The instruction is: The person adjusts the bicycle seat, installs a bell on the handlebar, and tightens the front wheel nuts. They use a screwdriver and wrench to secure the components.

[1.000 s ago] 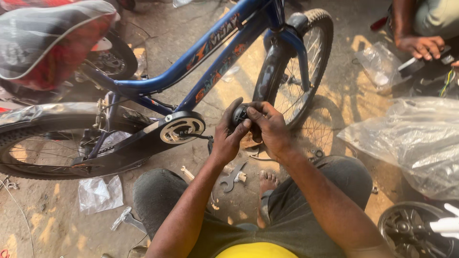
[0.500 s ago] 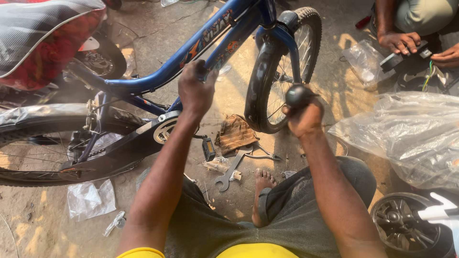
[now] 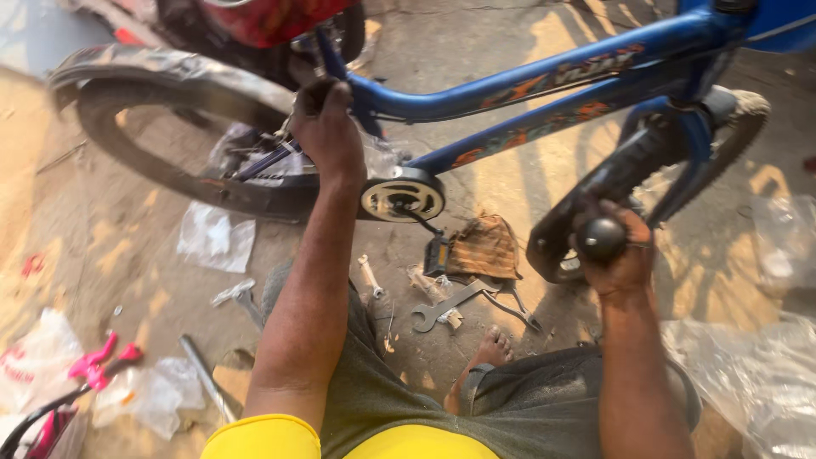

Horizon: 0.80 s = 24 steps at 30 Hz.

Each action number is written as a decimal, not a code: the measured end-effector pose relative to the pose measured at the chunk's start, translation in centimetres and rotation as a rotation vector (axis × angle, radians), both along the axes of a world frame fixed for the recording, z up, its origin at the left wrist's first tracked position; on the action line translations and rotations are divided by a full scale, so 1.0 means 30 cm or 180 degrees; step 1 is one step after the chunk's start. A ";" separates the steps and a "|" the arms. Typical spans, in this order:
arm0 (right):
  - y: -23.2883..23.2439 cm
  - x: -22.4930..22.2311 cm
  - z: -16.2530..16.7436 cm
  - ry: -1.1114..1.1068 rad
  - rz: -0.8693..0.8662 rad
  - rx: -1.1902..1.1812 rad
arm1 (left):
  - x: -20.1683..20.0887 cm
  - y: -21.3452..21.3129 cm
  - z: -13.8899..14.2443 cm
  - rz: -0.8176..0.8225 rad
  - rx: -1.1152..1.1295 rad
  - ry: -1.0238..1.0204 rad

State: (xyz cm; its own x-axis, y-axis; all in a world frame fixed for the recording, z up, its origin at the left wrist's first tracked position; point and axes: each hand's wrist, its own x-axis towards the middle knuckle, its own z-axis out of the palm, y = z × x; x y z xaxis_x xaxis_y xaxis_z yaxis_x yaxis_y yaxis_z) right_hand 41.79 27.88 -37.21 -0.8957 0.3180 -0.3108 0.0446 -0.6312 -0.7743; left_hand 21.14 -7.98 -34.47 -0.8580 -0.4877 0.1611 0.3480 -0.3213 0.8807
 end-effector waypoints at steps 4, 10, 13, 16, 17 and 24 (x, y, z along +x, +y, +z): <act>-0.211 -0.183 -0.029 -0.0589 0.0133 0.0160 | 0.017 -0.193 0.073 0.0133 -0.0478 0.0379; -0.322 -0.426 -0.039 -0.0242 0.0406 0.0604 | -0.076 -0.201 0.075 -0.1067 -0.1414 0.0450; -0.362 -0.464 -0.080 -0.0165 0.0547 0.1045 | -0.124 -0.226 0.058 -0.1586 -0.1072 0.0153; -0.374 -0.472 -0.121 -0.0050 0.0772 0.1525 | -0.138 -0.247 0.038 -0.2145 -0.0830 0.0158; -0.369 -0.471 -0.134 -0.0069 0.0824 0.1547 | -0.137 -0.241 0.040 -0.1963 -0.0755 -0.0109; -0.328 -0.406 -0.216 0.0089 0.0677 0.1250 | -0.146 -0.213 0.027 -0.1624 -0.0753 -0.0229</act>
State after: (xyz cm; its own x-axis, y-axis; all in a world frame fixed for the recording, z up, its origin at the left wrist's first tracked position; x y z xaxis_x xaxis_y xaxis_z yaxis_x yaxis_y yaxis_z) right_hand 29.60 18.04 -43.69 -0.9603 0.2149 -0.1778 0.1171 -0.2682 -0.9562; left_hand 16.77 -14.37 -33.66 -0.9884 0.0340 0.1480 0.1368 -0.2239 0.9650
